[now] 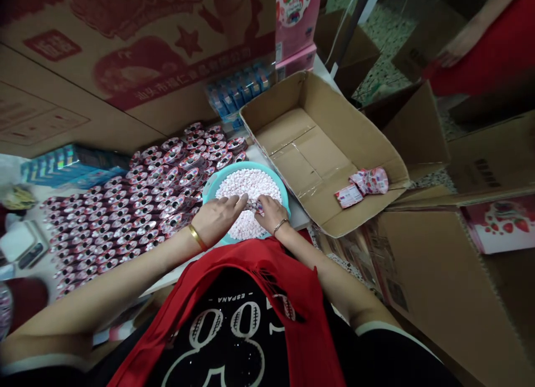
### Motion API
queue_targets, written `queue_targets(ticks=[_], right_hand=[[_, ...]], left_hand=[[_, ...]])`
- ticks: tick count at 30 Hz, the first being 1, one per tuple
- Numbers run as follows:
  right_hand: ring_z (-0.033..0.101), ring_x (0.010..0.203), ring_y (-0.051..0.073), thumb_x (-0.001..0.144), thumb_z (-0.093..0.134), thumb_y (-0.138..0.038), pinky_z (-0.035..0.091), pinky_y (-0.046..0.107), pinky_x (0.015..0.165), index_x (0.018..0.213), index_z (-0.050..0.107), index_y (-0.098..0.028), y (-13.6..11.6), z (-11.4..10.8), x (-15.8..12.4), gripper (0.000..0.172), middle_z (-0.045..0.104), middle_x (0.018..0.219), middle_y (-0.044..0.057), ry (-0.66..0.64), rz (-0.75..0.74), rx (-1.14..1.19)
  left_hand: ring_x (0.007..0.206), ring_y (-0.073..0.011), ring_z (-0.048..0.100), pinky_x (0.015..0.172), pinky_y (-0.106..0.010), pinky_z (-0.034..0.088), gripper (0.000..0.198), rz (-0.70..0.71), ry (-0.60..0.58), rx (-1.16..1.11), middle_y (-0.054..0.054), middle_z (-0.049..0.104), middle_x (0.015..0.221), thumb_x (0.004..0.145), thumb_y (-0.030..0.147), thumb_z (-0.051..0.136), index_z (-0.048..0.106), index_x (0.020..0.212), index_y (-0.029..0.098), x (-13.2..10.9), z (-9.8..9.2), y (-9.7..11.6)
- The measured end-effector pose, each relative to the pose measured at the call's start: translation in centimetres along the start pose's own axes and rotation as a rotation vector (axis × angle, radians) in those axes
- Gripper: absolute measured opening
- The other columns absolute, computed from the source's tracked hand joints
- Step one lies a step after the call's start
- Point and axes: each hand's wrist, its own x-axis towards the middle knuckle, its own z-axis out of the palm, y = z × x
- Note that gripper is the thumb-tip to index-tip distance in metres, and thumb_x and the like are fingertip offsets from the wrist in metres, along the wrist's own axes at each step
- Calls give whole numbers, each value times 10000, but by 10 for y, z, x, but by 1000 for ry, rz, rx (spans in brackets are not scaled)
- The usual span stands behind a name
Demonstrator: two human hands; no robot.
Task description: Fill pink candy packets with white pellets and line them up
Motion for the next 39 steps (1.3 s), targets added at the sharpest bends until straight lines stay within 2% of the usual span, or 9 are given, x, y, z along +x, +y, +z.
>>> queue_targets(ticks=[7,10,16,19,22,27,32,35,39], right_hand=[[590,937,190,744,579,-269,448,282,773,1047,525,-227,16,12,-1,310,627,1039,32,82,-22,234],[595,922,194,732,590,-261,453,287,773,1022,542,-223,18,15,2,297,635,1013,31,66,-28,274],[608,903,187,734,597,-278,472,301,794,1040,557,-190,13,24,6,322,651,962,39,44,-92,468],[612,883,186,722,618,-300,482,301,777,1026,585,-183,6,31,7,328,662,946,42,-7,-130,514],[615,769,177,709,631,-310,488,286,707,939,614,-167,0,37,8,271,670,825,29,-56,-95,515],[620,811,179,727,609,-305,485,287,734,1009,584,-183,2,31,13,308,668,911,34,-7,-146,479],[625,865,218,734,623,-370,486,317,756,1010,572,-183,24,8,12,337,665,965,80,237,6,363],[627,845,212,750,617,-410,491,308,733,1017,565,-189,34,-2,8,350,669,967,79,285,46,367],[627,815,204,751,620,-426,492,302,718,997,563,-194,37,-5,6,343,674,931,65,293,83,380]], left_hand=[[804,-213,582,702,-328,455,263,-41,24,39,-90,604,867,874,137,369,556,1055,174,-14,-6,-29],[823,-205,582,708,-317,460,213,-80,53,-83,-78,605,889,865,170,407,558,1014,175,-18,8,-45],[921,-187,548,830,-329,468,374,-47,341,-555,-76,565,992,832,413,553,501,1118,177,-13,55,-57],[1007,-210,529,866,-339,462,537,35,301,-604,-104,531,1089,770,476,621,469,1187,173,-10,74,-55],[978,-200,540,847,-328,462,405,66,228,-601,-102,533,1063,838,433,538,494,1155,184,-10,84,-53],[999,-202,530,870,-332,446,445,-18,349,-633,-103,544,1065,826,451,557,465,1160,172,-12,91,-64],[963,-228,564,821,-343,438,257,-380,35,-391,-116,562,1005,899,345,425,564,998,154,5,125,-67],[970,-231,573,815,-327,430,222,-363,-96,-385,-111,584,1003,872,325,480,596,967,161,22,148,-56],[888,-180,581,770,-281,435,240,-303,-79,-473,-62,626,958,885,339,460,598,1001,181,23,158,-56]])
